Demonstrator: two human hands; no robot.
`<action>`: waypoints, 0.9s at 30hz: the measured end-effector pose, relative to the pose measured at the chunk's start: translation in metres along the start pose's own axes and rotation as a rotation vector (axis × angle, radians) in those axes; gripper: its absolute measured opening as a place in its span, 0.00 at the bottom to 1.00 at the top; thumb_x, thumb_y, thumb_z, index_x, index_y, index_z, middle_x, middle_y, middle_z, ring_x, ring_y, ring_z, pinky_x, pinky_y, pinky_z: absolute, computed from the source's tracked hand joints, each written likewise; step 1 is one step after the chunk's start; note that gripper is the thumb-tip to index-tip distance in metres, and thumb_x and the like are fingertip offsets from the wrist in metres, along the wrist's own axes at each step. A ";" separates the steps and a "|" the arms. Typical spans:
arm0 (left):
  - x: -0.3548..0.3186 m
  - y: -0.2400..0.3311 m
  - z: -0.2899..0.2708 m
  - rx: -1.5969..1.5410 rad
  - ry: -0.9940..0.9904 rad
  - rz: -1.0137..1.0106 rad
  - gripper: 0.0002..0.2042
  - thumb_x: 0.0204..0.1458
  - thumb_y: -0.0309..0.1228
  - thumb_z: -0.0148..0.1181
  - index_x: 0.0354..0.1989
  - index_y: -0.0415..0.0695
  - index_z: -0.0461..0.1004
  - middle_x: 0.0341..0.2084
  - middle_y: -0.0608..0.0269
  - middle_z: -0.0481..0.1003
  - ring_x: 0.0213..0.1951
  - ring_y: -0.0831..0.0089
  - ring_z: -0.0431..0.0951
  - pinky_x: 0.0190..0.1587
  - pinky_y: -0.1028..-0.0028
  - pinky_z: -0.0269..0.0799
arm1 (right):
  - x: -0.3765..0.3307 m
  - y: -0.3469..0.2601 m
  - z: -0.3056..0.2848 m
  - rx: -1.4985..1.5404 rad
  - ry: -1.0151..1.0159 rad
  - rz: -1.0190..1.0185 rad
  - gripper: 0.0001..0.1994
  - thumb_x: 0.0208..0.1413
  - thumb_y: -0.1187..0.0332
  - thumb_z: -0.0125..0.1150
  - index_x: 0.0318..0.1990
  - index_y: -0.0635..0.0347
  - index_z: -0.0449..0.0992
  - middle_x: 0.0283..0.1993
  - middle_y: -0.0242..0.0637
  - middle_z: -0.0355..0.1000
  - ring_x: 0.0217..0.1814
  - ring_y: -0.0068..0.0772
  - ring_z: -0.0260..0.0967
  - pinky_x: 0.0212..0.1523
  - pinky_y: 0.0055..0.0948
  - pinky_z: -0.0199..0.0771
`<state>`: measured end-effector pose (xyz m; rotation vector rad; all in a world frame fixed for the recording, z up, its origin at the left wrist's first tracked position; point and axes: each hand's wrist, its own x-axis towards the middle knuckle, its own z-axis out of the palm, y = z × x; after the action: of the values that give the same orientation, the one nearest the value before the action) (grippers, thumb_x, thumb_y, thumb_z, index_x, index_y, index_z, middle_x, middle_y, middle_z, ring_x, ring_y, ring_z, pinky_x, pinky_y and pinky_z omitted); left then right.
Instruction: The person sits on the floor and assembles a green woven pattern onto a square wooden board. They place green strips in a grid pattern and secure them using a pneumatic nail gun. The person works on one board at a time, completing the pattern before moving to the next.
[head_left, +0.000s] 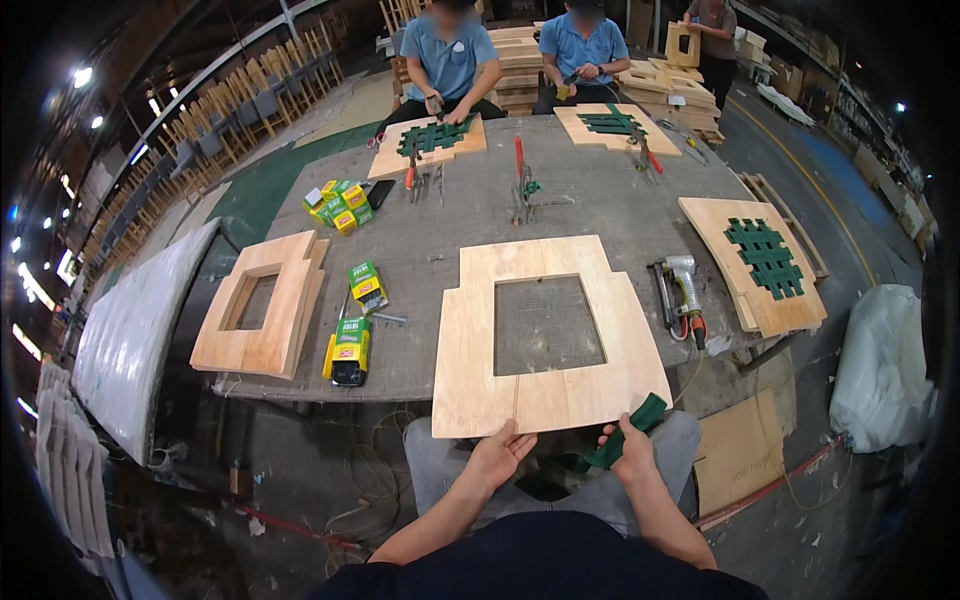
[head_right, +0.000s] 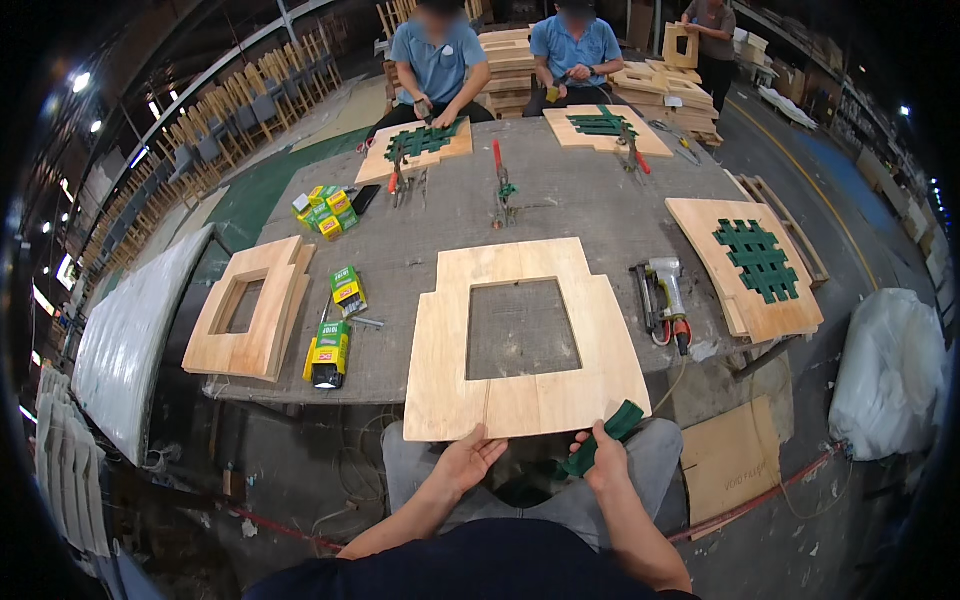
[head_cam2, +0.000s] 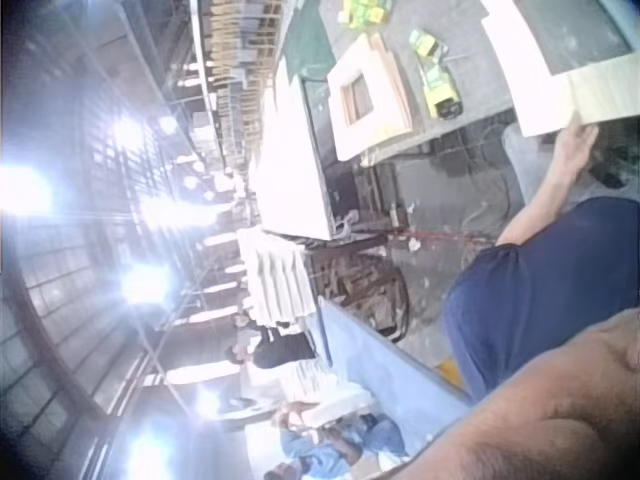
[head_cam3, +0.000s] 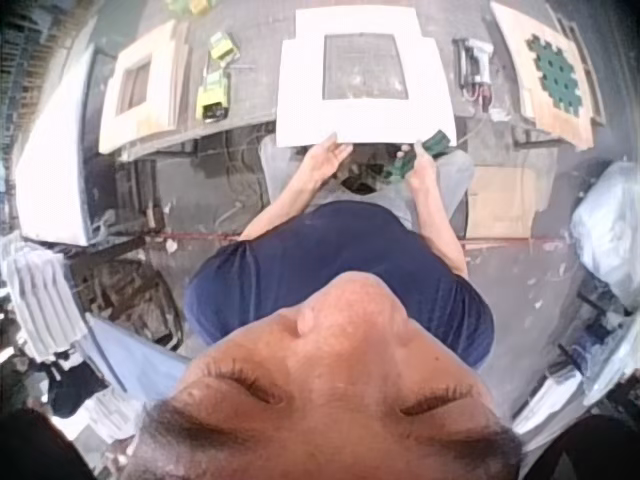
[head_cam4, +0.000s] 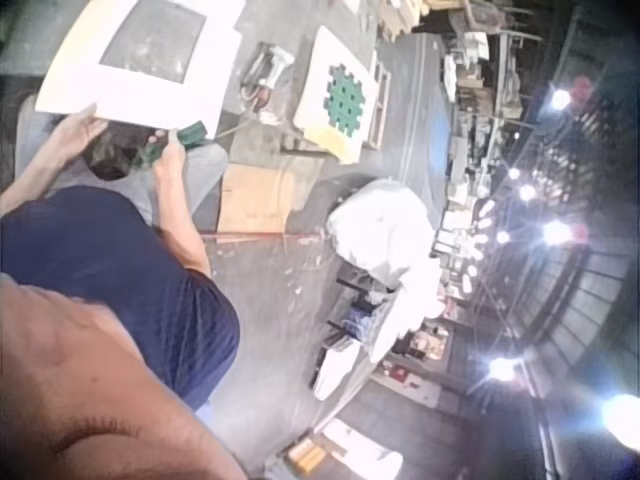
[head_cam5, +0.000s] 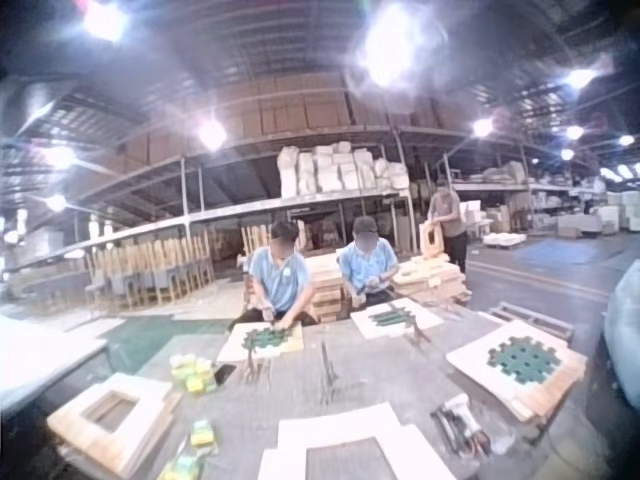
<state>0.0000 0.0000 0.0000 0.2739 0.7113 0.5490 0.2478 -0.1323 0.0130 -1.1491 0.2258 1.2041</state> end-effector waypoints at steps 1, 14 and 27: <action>-0.005 0.000 0.001 0.004 -0.026 -0.036 0.28 0.67 0.39 0.58 0.70 0.36 0.60 0.64 0.45 0.70 0.65 0.53 0.72 0.67 0.57 0.69 | -0.004 -0.001 0.001 -0.032 0.018 -0.020 0.17 0.74 0.53 0.48 0.52 0.59 0.71 0.34 0.38 0.74 0.30 0.40 0.74 0.36 0.43 0.77; -0.056 0.045 0.086 1.111 -0.489 -0.035 0.17 0.66 0.34 0.60 0.58 0.39 0.72 0.41 0.62 0.82 0.41 0.81 0.77 0.44 0.75 0.73 | -0.083 -0.022 0.150 -1.184 -0.508 -1.014 0.16 0.67 0.64 0.57 0.56 0.63 0.76 0.49 0.44 0.76 0.53 0.39 0.74 0.55 0.34 0.73; 0.032 0.174 -0.015 1.746 0.337 0.685 0.24 0.69 0.38 0.46 0.66 0.32 0.67 0.68 0.35 0.63 0.75 0.38 0.47 0.76 0.48 0.35 | -0.021 -0.002 0.048 -1.377 -0.273 -0.391 0.20 0.58 0.50 0.67 0.43 0.60 0.85 0.38 0.46 0.82 0.41 0.41 0.82 0.44 0.36 0.78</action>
<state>-0.0568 0.1628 0.0443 2.1459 1.2958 0.4735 0.2210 -0.1074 0.0503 -2.0085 -1.1645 1.0839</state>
